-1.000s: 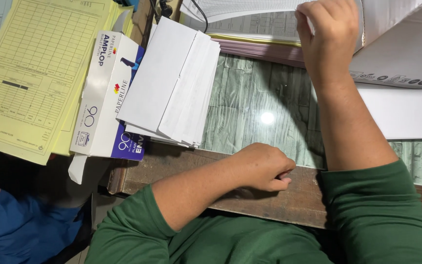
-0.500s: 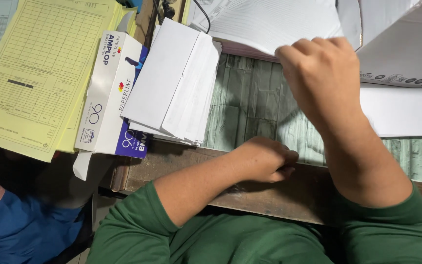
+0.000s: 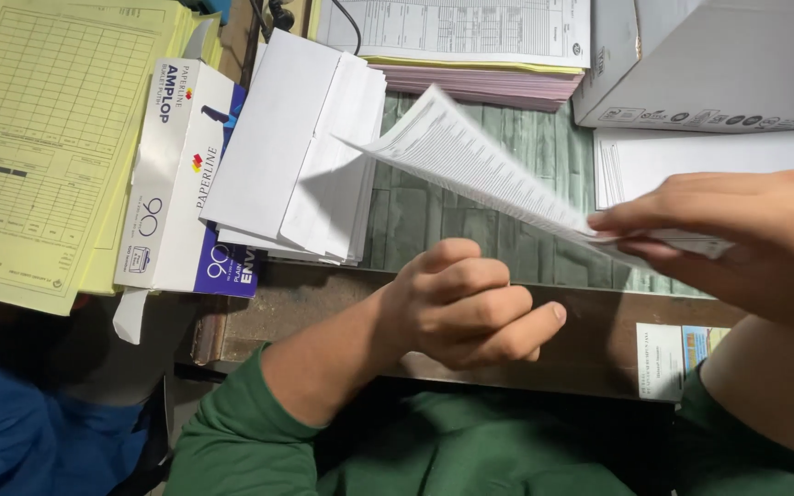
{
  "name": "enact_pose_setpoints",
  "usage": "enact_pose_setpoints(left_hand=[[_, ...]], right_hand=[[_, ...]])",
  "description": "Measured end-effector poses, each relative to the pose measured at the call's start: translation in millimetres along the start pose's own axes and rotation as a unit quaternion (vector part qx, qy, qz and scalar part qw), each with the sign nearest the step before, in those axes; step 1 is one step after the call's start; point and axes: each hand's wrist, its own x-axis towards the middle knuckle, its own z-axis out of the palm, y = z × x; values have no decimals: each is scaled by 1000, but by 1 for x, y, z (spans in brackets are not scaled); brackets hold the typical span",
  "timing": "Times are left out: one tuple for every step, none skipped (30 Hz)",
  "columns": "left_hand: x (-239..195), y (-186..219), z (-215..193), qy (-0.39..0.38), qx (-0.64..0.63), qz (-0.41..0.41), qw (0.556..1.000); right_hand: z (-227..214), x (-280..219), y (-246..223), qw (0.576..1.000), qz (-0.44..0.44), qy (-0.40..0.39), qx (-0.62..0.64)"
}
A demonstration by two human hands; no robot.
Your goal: Folding printed documents and inserting them into envelopes
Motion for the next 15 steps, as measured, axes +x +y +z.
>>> enact_pose_setpoints(left_hand=[[3, 2, -4, 0, -2, 0, 1000], [6, 5, -7, 6, 20, 7, 1000], [9, 7, -10, 13, 42, 13, 999], [11, 7, -11, 13, 38, 13, 999], [12, 7, -11, 14, 40, 10, 999], [14, 7, -11, 15, 43, 6, 999], [14, 5, -10, 15, 40, 6, 999], [14, 3, -9, -10, 20, -15, 1000], [15, 1, -9, -35, 1, -36, 999], [10, 0, -4, -36, 0, -38, 999], [5, -1, 0, -107, -36, -80, 990], [0, -2, 5, -179, -73, -123, 974], [-13, -5, 15, -180, -74, -126, 973], [-26, -6, 24, -249, -74, -142, 955], [-38, -7, 33, -316, -75, -156, 933]], right_hand=[[-2, -8, 19, 1000, 2, 1, 0], [-4, -17, 38, 996, -14, 17, 89], [-6, -26, 58, 983, -30, 34, 178], [4, -38, 81, 983, -26, 35, 178], [13, -50, 105, 965, 27, 85, 245], [23, -61, 129, 938, 79, 134, 309], [27, -52, 122, 938, 82, 135, 309], [31, -40, 116, 908, 195, 124, 348], [35, -29, 110, 865, 306, 113, 382], [40, -26, 109, 864, 308, 112, 383], [46, -22, 109, 869, 342, 80, 349], [52, -18, 110, 871, 375, 46, 315], [55, -16, 109, 869, 378, 44, 317], [59, -14, 108, 885, 392, 19, 249], [61, -13, 107, 897, 404, -7, 179]])
